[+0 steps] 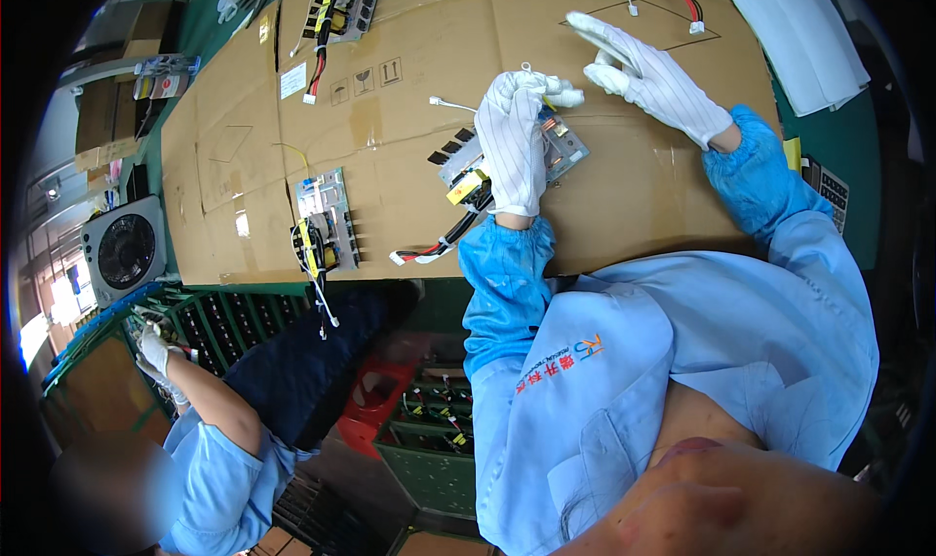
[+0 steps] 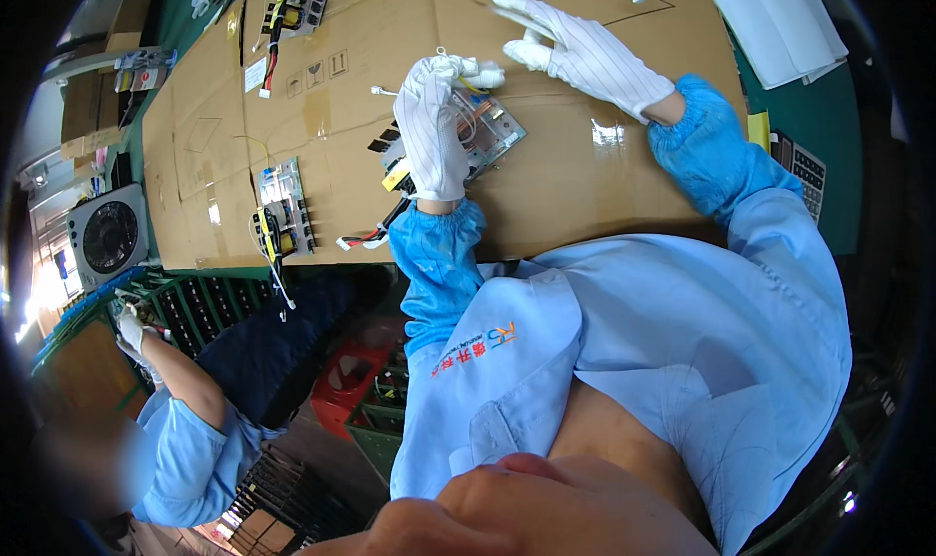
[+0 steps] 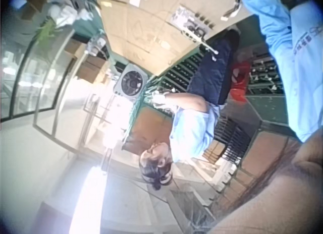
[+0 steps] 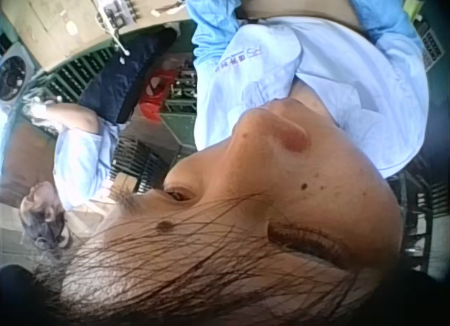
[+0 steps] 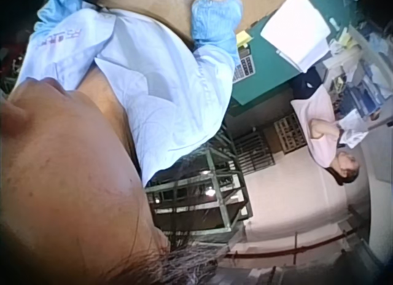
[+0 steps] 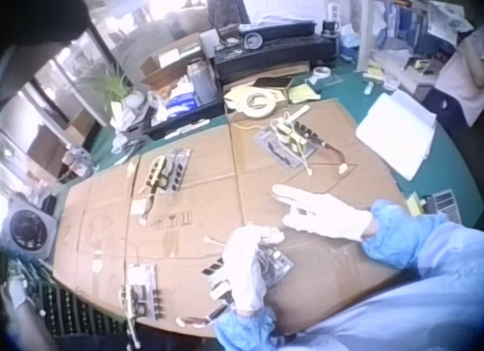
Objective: The recorder is assembling electronic components, specifically transformers and other parts, onto a PCB, and then applying adhesive tape.
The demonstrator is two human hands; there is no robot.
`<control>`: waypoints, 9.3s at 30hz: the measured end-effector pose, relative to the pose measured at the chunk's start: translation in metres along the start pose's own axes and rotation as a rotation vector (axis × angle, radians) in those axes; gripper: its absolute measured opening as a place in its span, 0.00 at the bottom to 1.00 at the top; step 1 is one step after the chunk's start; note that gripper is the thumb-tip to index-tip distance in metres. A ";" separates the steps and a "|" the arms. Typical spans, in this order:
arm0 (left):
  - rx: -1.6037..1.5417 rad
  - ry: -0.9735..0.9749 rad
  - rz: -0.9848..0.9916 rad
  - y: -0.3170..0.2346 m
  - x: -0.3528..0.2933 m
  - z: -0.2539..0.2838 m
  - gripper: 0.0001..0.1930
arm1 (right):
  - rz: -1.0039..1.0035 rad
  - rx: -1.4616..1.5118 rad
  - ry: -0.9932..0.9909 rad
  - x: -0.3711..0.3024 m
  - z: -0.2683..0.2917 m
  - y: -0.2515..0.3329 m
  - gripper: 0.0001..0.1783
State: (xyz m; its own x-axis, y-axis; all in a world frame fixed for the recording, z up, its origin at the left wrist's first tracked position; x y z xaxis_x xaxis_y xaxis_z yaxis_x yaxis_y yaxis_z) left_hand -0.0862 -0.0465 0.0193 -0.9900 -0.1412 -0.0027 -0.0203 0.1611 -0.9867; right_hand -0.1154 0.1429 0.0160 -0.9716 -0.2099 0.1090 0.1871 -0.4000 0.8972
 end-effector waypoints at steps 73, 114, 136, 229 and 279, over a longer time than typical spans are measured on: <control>0.006 0.067 0.026 0.000 0.002 0.011 0.12 | 0.346 -1.104 0.148 -0.041 0.004 -0.028 0.39; 0.002 0.097 -0.044 0.000 0.004 0.013 0.11 | 0.695 -0.781 -0.099 0.002 0.010 0.030 0.16; 0.020 -0.001 0.082 -0.001 -0.003 0.005 0.08 | 0.499 -0.524 -0.180 0.003 0.018 0.018 0.15; 0.454 -0.121 -0.621 0.009 -0.020 0.001 0.14 | 0.641 -0.611 0.012 -0.022 0.002 0.054 0.20; 0.686 -0.151 -0.839 -0.006 -0.066 0.011 0.15 | 0.109 0.524 0.678 0.019 -0.047 0.098 0.21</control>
State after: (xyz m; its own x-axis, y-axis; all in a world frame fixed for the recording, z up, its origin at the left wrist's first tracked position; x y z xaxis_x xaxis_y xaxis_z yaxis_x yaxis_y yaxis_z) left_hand -0.0190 -0.0488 0.0232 -0.6690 -0.0779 0.7392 -0.5519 -0.6141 -0.5641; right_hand -0.1089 0.0575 0.0863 -0.6246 -0.7771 0.0768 0.0215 0.0812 0.9965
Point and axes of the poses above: each hand's wrist, its own x-axis towards the middle knuckle, its own z-axis out of the back of the hand, y = z × x, the point moved 3 cm from there along x, towards the middle knuckle, and after that the axes turned 7 degrees about -y, right-handed, at the moved point
